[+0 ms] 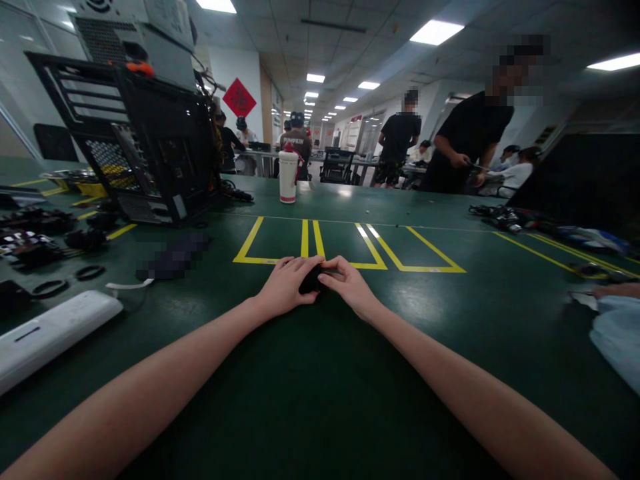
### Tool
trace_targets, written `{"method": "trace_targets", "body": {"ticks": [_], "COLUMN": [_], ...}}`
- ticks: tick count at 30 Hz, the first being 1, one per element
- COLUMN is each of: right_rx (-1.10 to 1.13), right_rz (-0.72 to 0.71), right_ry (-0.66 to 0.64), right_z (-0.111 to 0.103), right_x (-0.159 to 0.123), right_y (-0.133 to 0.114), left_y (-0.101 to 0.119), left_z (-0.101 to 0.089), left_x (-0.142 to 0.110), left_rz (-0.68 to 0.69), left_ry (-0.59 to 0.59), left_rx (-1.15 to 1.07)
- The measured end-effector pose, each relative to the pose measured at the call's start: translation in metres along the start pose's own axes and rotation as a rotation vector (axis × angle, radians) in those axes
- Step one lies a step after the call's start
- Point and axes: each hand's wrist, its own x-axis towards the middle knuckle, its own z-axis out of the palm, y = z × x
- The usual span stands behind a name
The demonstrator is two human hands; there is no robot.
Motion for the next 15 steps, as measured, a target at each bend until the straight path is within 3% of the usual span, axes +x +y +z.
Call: {"method": "trace_targets", "body": {"ticks": [5,15], "right_rx": [-0.030,-0.001], "right_rz": [0.060,0.024], "right_ry": [0.002,0.012], "right_z": [-0.0021,-0.0003], "right_x": [-0.0001,-0.0012], "right_y": [0.0017,0.0022], "left_y": [0.0004,0.0019], "left_z": [-0.0012,-0.0016], "left_x": [0.0001,0.0005], "left_rz": [-0.002,-0.002], "left_ry": [-0.003,0.000], "left_rx": [-0.007,0.009]}}
